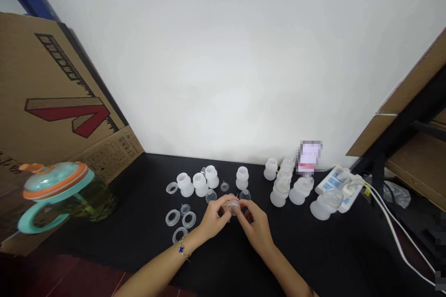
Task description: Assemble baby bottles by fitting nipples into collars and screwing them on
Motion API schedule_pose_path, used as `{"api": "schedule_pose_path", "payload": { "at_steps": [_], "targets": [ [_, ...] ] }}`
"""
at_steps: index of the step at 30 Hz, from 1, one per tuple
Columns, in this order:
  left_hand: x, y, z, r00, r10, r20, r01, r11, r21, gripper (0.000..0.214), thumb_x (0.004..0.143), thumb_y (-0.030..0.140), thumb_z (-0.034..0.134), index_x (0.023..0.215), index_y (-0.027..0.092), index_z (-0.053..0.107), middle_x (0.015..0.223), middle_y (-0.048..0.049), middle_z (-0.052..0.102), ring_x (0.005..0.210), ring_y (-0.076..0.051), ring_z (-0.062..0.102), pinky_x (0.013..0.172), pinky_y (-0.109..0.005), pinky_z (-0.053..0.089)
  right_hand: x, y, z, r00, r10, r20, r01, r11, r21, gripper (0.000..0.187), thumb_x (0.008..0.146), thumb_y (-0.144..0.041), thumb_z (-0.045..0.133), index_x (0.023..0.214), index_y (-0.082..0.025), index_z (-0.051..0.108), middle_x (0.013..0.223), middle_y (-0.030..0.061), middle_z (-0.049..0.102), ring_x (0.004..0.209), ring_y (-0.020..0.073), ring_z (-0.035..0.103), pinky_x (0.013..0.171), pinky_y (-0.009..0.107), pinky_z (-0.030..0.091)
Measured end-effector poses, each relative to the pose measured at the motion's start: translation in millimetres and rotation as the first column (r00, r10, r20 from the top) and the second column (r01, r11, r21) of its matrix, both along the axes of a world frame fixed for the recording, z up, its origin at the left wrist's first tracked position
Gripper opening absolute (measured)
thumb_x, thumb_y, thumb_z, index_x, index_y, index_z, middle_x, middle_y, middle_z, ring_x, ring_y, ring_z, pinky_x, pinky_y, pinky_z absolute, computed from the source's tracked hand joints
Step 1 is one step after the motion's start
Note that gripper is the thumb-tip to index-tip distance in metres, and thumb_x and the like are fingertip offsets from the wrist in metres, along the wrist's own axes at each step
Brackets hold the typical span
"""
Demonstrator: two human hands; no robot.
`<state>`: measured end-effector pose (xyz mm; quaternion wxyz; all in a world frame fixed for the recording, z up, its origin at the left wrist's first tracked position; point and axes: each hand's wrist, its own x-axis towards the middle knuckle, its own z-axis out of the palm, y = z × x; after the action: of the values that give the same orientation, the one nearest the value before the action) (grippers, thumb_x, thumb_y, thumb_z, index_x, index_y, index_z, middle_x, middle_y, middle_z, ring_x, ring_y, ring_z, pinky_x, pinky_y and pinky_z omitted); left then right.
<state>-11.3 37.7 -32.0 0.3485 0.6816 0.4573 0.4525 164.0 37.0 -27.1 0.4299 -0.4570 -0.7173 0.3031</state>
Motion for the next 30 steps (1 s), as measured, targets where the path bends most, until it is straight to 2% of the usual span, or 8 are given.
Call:
{"api": "schedule_pose_path", "payload": {
  "at_steps": [7, 11, 17, 30],
  "targets": [
    [-2.1, -0.5, 0.2, 0.997, 0.02, -0.077, -0.015, 0.997, 0.072, 0.032, 0.085, 0.016, 0.055, 0.113, 0.018, 0.071, 0.065, 0.0011, 0.066, 0.052, -0.012, 0.055, 0.052, -0.021, 0.041, 0.4, 0.8, -2.9, 1.0, 0.005, -0.018, -0.005, 1.0, -0.016, 0.033, 0.095, -0.051, 0.059, 0.103, -0.022, 0.072, 0.076, 0.0019, 0.071, 0.057, 0.016, 0.061, 0.05, 0.024, 0.047],
    [-1.1, -2.0, 0.0, 0.989, 0.033, -0.141, -0.015, 0.992, 0.128, 0.033, 0.086, 0.015, 0.054, 0.114, 0.019, 0.07, 0.07, -0.0009, 0.069, 0.053, -0.013, 0.055, 0.052, -0.022, 0.042, 0.6, 1.8, -4.4, 1.0, 0.007, -0.024, -0.007, 1.0, 0.012, 0.031, 0.094, -0.049, 0.06, 0.101, -0.022, 0.072, 0.072, 0.0007, 0.068, 0.056, 0.016, 0.06, 0.051, 0.024, 0.047],
    [3.5, -1.8, -5.0, 0.987, 0.042, -0.155, -0.005, 0.973, 0.232, 0.037, 0.088, 0.015, 0.052, 0.121, 0.017, 0.067, 0.078, -0.0047, 0.074, 0.055, -0.015, 0.059, 0.059, -0.025, 0.048, 2.9, 2.7, -6.6, 0.999, 0.011, -0.051, -0.008, 0.998, 0.059, 0.026, 0.095, -0.045, 0.059, 0.103, -0.023, 0.071, 0.073, 0.0005, 0.068, 0.057, 0.0155, 0.059, 0.054, 0.025, 0.048],
    [1.6, -3.1, -6.2, 0.99, 0.047, -0.131, -0.011, 0.965, 0.262, 0.039, 0.087, 0.014, 0.053, 0.123, 0.018, 0.066, 0.081, -0.0035, 0.075, 0.052, -0.012, 0.058, 0.055, -0.022, 0.047, 3.2, 3.0, -4.2, 0.999, 0.034, -0.036, -0.032, 0.998, 0.051, 0.024, 0.095, -0.043, 0.06, 0.103, -0.023, 0.072, 0.069, -0.0011, 0.065, 0.055, 0.0144, 0.057, 0.051, 0.023, 0.045]
  ]
}}
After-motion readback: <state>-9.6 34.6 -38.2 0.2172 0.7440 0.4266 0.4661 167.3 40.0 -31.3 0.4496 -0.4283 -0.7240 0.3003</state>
